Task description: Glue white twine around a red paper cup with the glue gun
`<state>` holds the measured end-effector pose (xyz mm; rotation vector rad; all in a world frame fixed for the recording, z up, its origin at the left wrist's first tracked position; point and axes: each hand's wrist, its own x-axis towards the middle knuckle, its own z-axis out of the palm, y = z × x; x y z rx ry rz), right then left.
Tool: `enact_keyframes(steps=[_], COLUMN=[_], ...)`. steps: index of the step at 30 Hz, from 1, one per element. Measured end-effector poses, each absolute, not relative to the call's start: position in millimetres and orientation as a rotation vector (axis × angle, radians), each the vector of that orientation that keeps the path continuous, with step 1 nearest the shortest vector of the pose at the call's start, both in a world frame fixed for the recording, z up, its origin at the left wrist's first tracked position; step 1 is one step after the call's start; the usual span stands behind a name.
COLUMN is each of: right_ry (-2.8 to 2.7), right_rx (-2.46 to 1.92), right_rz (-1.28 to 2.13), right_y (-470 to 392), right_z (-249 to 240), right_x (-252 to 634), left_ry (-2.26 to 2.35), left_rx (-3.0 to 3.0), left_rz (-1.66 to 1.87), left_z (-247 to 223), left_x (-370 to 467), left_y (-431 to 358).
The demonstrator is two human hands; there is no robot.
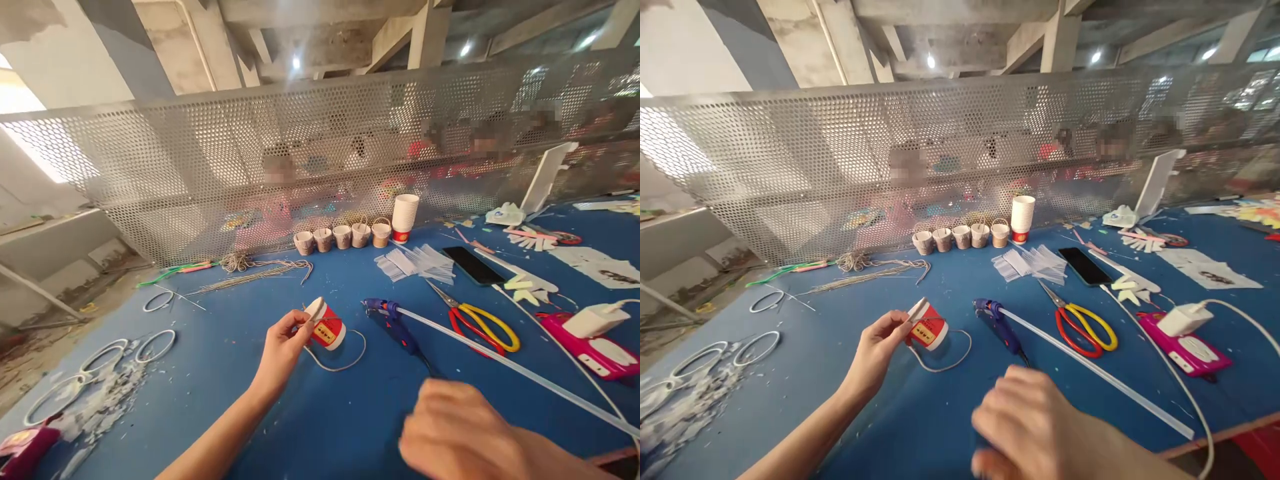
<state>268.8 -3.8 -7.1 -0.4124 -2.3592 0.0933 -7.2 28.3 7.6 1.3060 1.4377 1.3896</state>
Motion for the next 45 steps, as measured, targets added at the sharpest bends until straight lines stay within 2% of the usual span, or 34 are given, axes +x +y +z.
enact_keyframes(steps=[3,6,9,13,19,24,26,45], right_ry=[-2.432,-2.400,-2.337,-2.188,-2.038,-1.784,-1.792,-2.053], right_rx=[-0.684,-1.252,-1.545,-1.683,-1.617,-1.219,-1.117,-1.002], right_rz=[-0.044,-0.043,0.226,0.613,0.755,1.232,1.301,0.905], right_y=[28.0,59.2,82.0,98.4,100.2,74.8,60.7,35.5], right_z=[-10.8,-11.2,-8.6,-9.3,-18.0,-2.6,4.6,-2.2], right_x=[268.9,274.5,267.4,242.3,224.6,226.3,225.8,213.1], left_ry=[1.434,1.426,1.434,1.445,1.416,1.414,1.424,1.485], left_rx=[1.308,1.296,1.286,1.306,1.298,1.270,1.275,1.431], left_rz=[1.402,1.397,1.379,1.372,1.349,1.327,1.307,1.255], left_z=[10.0,10.6,10.0,9.2,6.8,4.5,5.1,6.7], left_x=[-5.7,-3.3,-1.4,-1.8,-5.7,-5.3,-3.2,7.9], left_y=[29.2,29.3,28.3,27.0,27.3,27.1,25.9,20.8])
